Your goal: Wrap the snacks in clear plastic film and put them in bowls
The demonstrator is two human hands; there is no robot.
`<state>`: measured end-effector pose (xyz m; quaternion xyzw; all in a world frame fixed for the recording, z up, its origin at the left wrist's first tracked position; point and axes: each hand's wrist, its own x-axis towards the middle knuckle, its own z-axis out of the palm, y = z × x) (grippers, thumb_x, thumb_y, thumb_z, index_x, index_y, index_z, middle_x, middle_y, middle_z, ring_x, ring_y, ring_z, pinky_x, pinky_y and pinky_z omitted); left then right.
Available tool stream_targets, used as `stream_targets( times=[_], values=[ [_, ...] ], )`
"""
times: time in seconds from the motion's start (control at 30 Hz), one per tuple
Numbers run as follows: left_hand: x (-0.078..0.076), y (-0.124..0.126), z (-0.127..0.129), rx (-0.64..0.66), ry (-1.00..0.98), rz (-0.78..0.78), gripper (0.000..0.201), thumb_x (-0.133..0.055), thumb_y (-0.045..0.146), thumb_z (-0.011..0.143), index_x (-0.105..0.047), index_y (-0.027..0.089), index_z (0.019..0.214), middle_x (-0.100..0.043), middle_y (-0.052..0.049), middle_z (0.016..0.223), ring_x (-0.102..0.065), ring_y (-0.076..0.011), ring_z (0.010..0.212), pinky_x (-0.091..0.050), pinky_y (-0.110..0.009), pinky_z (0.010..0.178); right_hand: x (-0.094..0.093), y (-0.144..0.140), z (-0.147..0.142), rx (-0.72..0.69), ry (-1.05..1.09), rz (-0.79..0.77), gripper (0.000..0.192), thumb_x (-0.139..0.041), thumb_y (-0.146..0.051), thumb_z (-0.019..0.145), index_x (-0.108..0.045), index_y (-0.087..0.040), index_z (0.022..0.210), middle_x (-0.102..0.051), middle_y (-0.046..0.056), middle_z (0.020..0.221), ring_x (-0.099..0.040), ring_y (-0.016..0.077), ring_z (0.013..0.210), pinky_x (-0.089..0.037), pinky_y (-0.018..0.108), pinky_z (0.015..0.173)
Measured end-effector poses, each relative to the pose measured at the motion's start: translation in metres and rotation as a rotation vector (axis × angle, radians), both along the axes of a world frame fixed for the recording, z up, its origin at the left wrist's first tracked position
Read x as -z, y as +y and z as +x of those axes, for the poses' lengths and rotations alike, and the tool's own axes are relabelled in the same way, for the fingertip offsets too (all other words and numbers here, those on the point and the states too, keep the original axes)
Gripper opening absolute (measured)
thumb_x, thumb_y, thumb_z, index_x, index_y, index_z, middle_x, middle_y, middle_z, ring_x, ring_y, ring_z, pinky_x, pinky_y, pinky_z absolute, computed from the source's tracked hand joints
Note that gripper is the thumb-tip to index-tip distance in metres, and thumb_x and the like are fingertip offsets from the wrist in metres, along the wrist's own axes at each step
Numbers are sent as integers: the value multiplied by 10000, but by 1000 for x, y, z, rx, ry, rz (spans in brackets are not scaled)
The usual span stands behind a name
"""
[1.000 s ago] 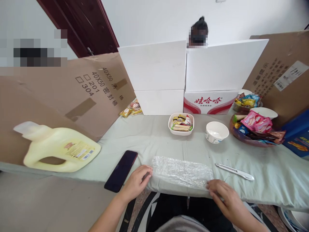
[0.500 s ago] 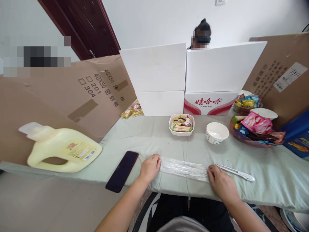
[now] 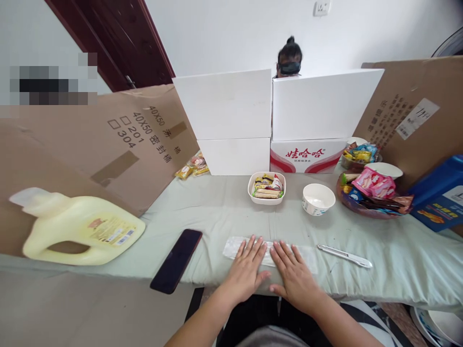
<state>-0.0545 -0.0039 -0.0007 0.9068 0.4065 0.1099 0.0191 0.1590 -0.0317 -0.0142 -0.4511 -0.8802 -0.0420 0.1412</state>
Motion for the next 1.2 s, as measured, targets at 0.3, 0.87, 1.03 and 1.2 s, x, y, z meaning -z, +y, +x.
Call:
stream_targets(
  times=[0.3,0.87,1.03,1.2],
  values=[
    [3,9,-57,-580,9,57,501,-471,383,926,-494,146,1367,-429,-190,1450,-326,-396,1361,-310,-598,1057,20,-40,62,209,-2,101,786,-559,-497,846,-273,-145,1488,-411,150,1480,-353,319,1361,-242,519,1083],
    [-20,-21,27,366,-283,-241,472,-551,523,881,-543,273,1280,-522,-96,1370,-352,-339,1356,-148,-600,1139,-74,-68,64,-251,274,-263,321,-436,-72,837,-582,-276,1038,-693,25,914,-639,186,927,-489,362,885],
    [-9,-23,25,354,-462,-328,587,-454,644,860,-531,215,1252,-642,-112,1076,-552,-292,1112,-232,-541,1122,-94,-28,55,-62,411,-531,223,-401,-208,931,-562,-251,1080,-667,59,961,-628,186,898,-500,333,791],
    [10,-22,22,250,-664,-411,932,-416,724,846,-145,106,1488,-603,-193,1195,-566,-314,1136,-345,-525,1064,-83,49,30,62,606,-697,217,-505,-258,841,-547,-216,1051,-687,35,920,-645,175,859,-494,314,796]
  ],
)
